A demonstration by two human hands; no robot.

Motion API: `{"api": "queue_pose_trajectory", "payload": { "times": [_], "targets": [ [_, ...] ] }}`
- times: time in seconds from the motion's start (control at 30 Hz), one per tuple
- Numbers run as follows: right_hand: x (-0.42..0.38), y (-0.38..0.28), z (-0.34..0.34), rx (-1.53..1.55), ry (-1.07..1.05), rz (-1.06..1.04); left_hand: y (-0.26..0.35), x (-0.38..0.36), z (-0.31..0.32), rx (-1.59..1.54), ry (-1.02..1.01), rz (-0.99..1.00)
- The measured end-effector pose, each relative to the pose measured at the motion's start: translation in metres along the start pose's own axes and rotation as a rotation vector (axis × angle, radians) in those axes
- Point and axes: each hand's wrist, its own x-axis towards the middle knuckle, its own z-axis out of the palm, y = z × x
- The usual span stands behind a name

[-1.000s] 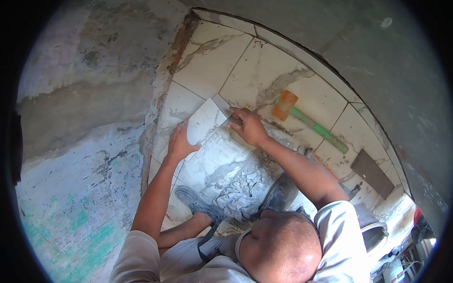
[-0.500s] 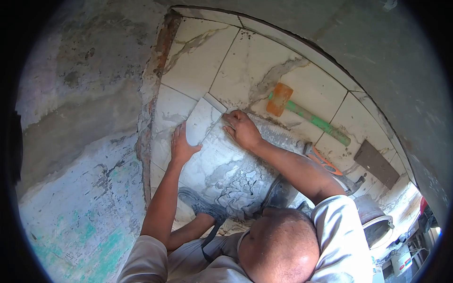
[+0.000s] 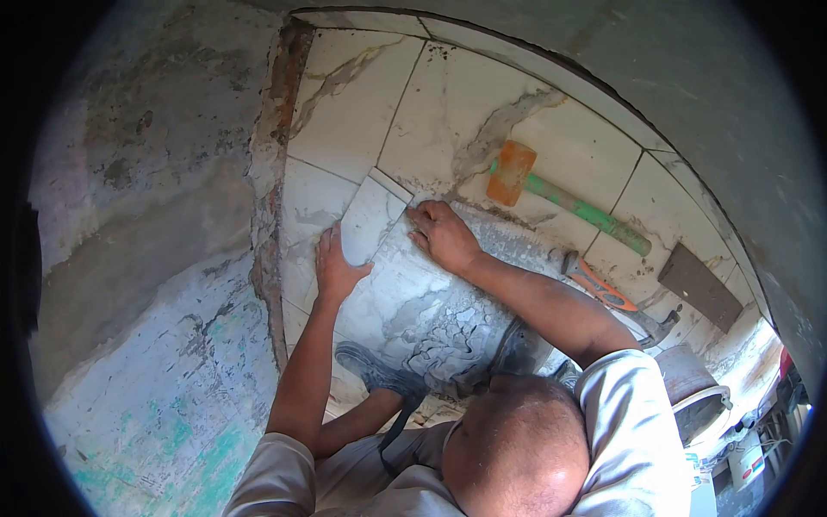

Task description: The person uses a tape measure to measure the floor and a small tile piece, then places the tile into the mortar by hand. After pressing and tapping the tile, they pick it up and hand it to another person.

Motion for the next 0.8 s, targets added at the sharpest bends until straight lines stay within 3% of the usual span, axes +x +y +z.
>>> {"api": "queue_pose_trajectory", "payload": {
  "times": [0.8],
  "targets": [
    [0.0012, -0.0008, 0.0011, -0.059, -0.005, -0.035, 0.0026, 0.0036, -0.0033, -0.001, -0.037, -0.041]
  ]
}}
